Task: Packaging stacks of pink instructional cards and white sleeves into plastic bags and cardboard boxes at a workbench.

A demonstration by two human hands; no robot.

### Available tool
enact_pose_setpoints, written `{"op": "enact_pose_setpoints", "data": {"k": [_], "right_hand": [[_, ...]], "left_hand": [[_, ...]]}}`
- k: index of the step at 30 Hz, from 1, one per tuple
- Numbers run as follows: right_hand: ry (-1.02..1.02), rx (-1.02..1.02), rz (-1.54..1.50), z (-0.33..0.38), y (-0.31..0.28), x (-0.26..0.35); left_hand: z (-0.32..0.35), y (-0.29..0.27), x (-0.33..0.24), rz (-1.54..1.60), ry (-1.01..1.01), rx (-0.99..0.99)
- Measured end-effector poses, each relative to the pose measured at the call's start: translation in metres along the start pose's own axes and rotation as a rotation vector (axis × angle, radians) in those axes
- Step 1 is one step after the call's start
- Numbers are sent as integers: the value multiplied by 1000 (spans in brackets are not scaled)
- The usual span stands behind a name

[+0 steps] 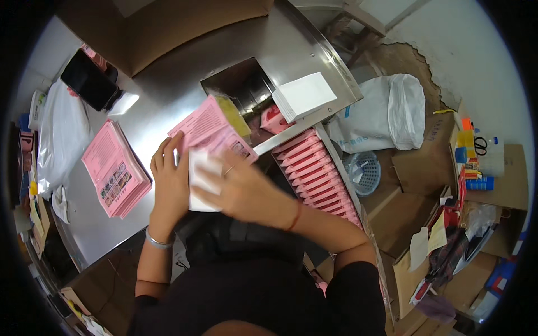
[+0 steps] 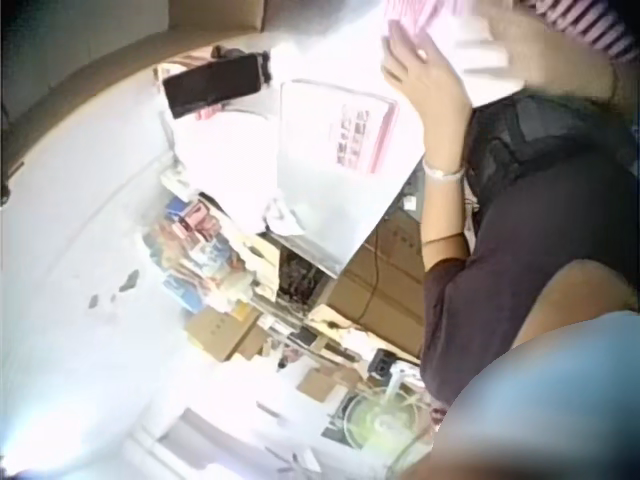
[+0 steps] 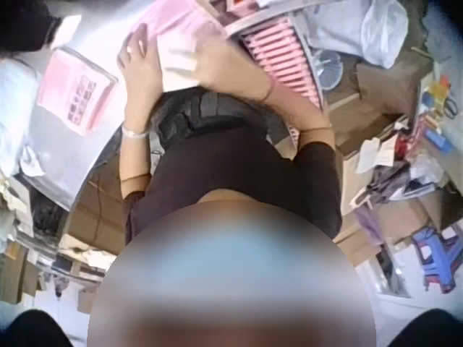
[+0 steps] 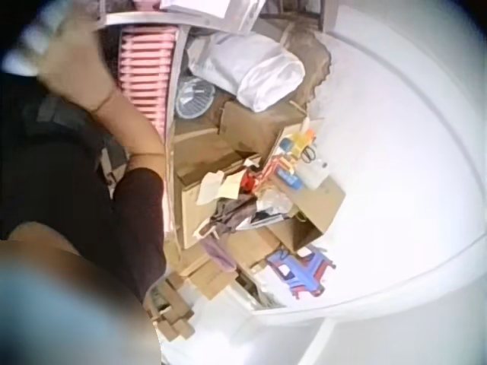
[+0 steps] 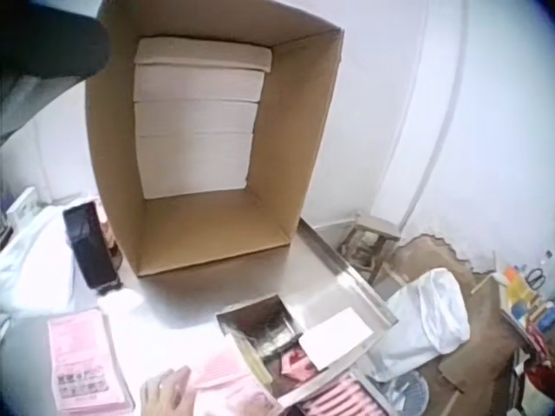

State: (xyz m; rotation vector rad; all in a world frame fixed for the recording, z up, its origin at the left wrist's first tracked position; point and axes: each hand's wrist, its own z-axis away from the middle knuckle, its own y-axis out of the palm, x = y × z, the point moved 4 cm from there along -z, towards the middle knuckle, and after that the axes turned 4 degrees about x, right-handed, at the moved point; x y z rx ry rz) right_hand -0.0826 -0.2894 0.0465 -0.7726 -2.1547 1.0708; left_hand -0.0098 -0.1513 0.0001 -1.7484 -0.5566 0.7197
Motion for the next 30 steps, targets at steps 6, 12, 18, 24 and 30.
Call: {"op": "enact_pose_setpoints", "data": {"k": [6, 12, 18, 24, 30], "right_hand": [[341, 8, 339, -30, 32, -52], [765, -365, 489, 33, -55, -100], [708, -214, 645, 36, -40, -116], [679, -201, 305, 50, -69, -122], [201, -49, 41, 5, 15, 0]], "left_hand": [[-2, -9, -10, 270, -139, -71], [-27, -22, -11, -33, -142, -11], [-58, -15, -16, -90, 42, 92], [-11, -13, -26, 199, 81, 51], [-27, -17, 0, 366, 0, 73]]}}
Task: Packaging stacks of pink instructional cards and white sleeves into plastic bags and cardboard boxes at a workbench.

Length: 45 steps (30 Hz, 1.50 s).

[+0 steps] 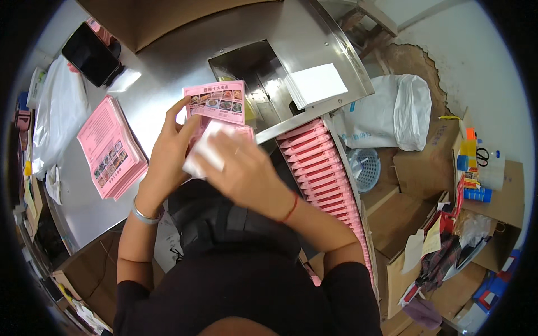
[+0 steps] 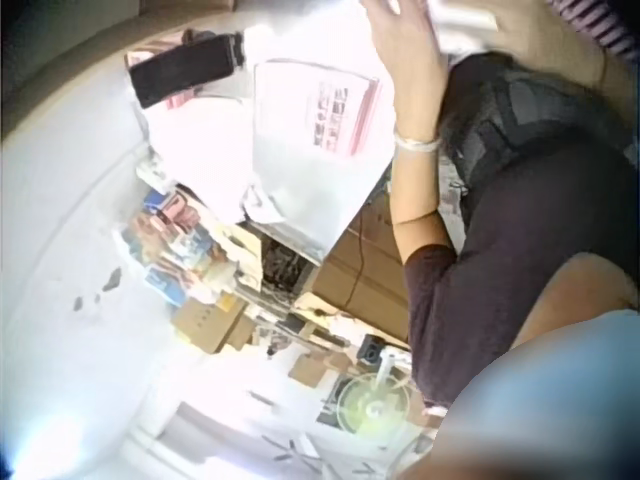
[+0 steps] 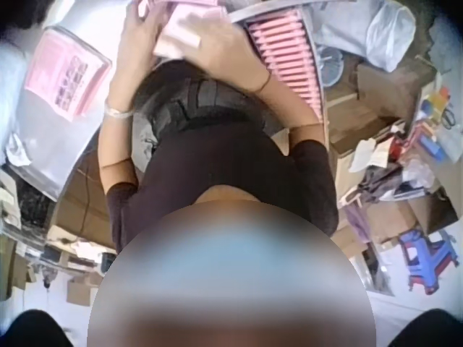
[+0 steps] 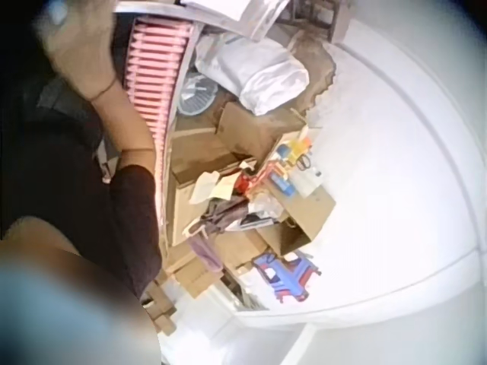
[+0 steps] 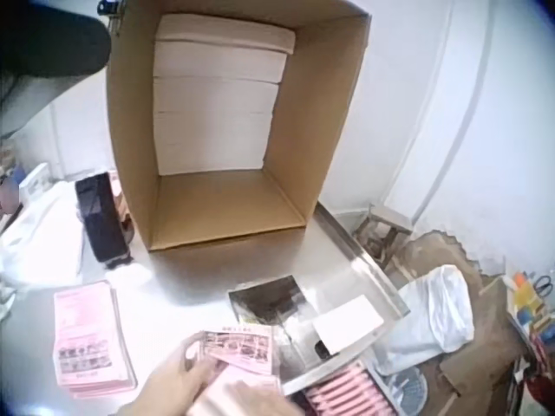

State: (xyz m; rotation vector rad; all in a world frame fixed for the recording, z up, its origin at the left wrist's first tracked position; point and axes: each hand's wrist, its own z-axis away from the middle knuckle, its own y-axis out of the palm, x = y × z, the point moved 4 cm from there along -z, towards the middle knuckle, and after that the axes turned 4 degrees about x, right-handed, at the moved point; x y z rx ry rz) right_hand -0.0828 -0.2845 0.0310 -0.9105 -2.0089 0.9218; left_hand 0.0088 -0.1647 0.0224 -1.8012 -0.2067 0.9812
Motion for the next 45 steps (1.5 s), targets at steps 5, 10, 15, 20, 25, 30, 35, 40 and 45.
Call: {"op": "enact_pose_setpoints", "data": {"k": [5, 10, 15, 20, 25, 30, 35, 40, 45], "right_hand": [[234, 338, 251, -42, 24, -91], [437, 92, 269, -49, -3, -115], [492, -342, 495, -1, -52, -109], [535, -225, 553, 9, -42, -127], [464, -162, 520, 6, -52, -121], [471, -201, 478, 10, -56, -127], [472, -189, 363, 16, -63, -135], [412, -150, 311, 16, -83, -146], [101, -8, 15, -9, -30, -30]], "left_hand": [[-13, 22, -49, 207, 259, -50], [29, -4, -15, 546, -273, 14], [108, -82, 106, -660, -541, -308], [66, -70, 77, -471, -377, -437], [2, 34, -24, -215, -57, -127], [12, 35, -20, -91, -16, -145], [13, 26, -27, -168, -49, -201], [14, 33, -23, -31, 19, -175], [26, 17, 0, -215, 11, -77]]}}
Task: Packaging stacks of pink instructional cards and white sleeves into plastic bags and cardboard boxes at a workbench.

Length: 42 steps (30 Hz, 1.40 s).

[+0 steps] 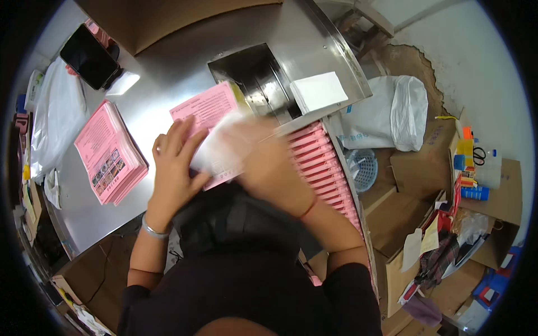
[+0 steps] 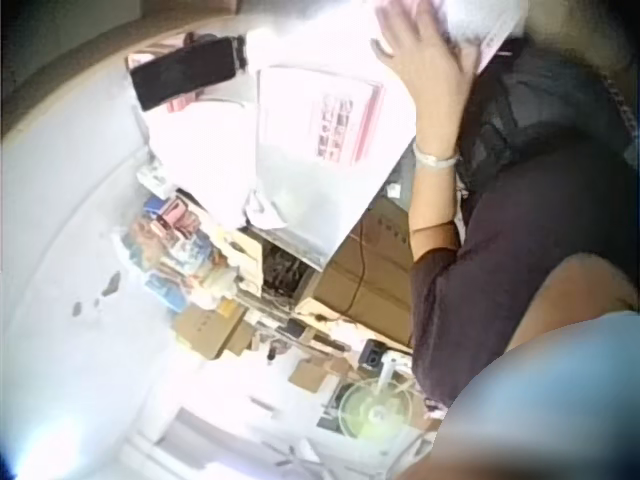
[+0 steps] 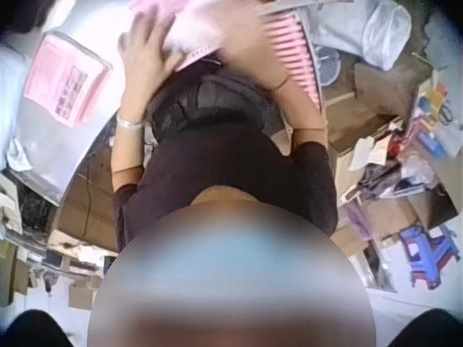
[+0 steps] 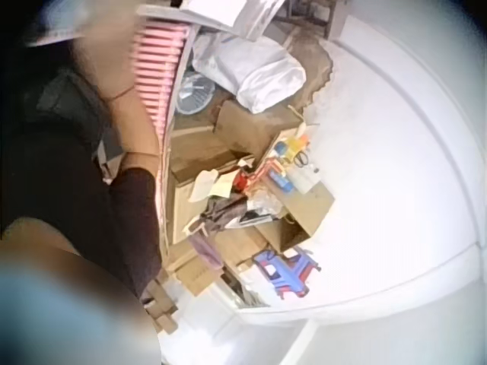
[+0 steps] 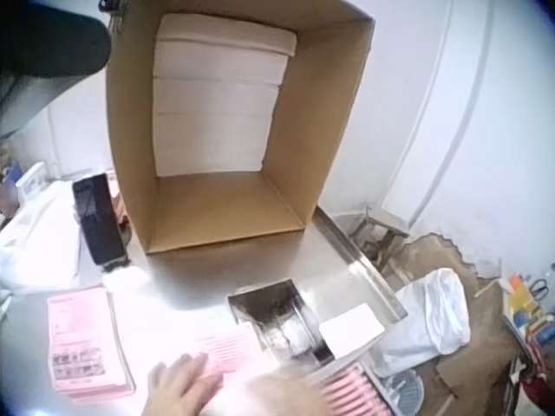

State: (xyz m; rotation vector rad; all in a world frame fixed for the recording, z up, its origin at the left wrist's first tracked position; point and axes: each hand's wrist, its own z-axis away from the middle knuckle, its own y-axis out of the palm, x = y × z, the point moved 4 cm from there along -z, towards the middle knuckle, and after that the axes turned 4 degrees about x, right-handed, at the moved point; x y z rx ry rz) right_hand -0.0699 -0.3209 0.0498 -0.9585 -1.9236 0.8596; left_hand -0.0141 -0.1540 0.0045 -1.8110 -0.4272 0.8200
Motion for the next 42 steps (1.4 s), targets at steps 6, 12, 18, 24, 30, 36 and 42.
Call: {"op": "enact_pose_setpoints", "data": {"k": [6, 12, 18, 24, 30, 36, 42], "right_hand": [[-12, 57, 123, -30, 47, -2], [333, -392, -129, 0, -9, -69], [443, -232, 502, 18, -12, -101], [382, -156, 409, 21, -25, -107], [278, -179, 499, 21, -53, -98], [-35, 72, 171, 13, 25, 9], [221, 437, 81, -50, 56, -64]], "left_hand": [[0, -11, 3, 85, -110, -153], [0, -5, -19, 2, -50, -21], [-28, -13, -11, -76, -8, 102], [-55, -10, -8, -150, 24, 121], [-15, -4, -19, 45, 85, 62], [-31, -8, -2, 360, 25, 115], [-31, -11, -53, 466, 222, -35]]}}
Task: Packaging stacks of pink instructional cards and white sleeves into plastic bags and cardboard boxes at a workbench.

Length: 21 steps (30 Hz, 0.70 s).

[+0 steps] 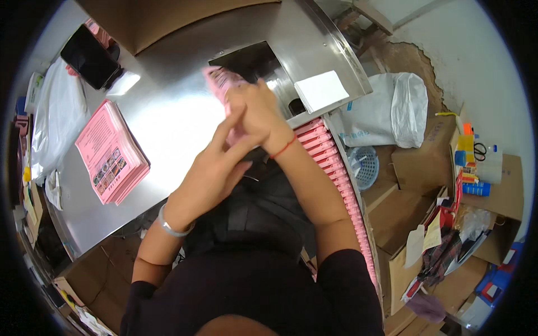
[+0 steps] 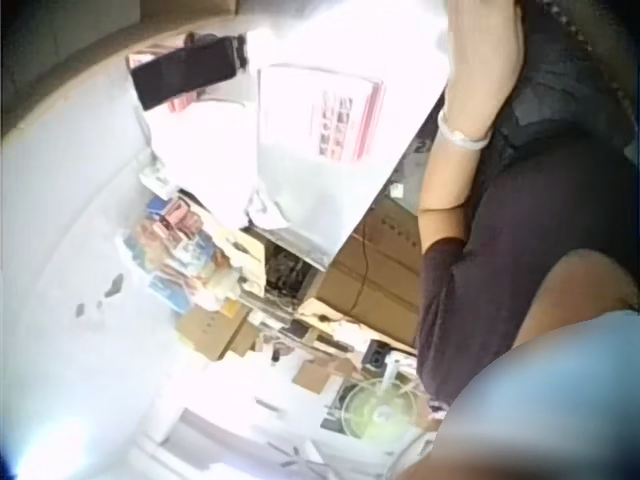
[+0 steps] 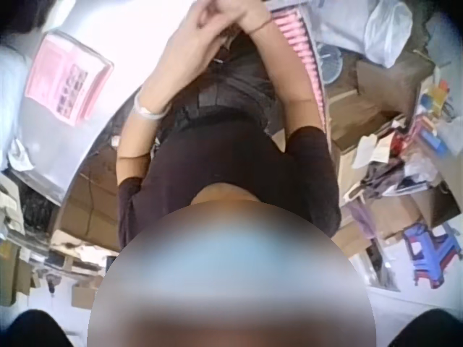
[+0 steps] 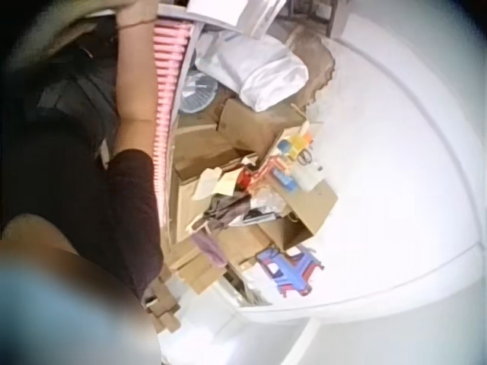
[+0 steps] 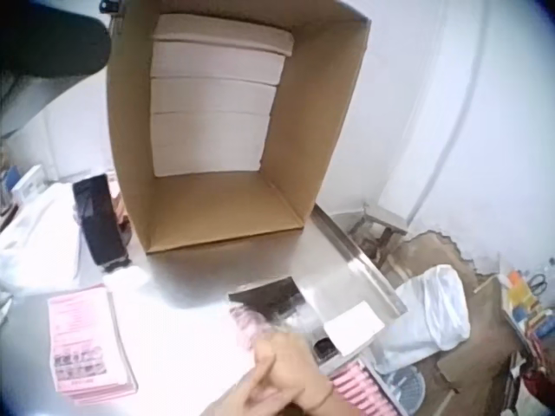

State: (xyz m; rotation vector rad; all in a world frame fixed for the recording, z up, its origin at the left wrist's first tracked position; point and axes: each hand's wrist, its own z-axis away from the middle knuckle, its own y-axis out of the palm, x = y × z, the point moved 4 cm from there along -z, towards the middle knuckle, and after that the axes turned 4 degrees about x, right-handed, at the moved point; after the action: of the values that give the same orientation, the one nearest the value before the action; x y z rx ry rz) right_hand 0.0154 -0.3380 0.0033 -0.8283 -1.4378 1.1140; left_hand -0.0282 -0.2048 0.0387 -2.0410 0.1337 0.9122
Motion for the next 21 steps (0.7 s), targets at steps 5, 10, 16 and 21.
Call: {"op": "enact_pose_setpoints", "data": {"k": [5, 10, 16, 21], "right_hand": [[133, -599, 19, 46, -33, -26], [343, -829, 233, 94, -40, -46], [315, -734, 305, 92, -22, -68], [214, -645, 217, 100, -38, -77]], "left_hand": [[78, -76, 66, 74, -517, -554], [156, -149, 109, -980, -795, -186], [85, -102, 90, -240, -507, -519], [28, -1, 35, -504, -285, -67]]}}
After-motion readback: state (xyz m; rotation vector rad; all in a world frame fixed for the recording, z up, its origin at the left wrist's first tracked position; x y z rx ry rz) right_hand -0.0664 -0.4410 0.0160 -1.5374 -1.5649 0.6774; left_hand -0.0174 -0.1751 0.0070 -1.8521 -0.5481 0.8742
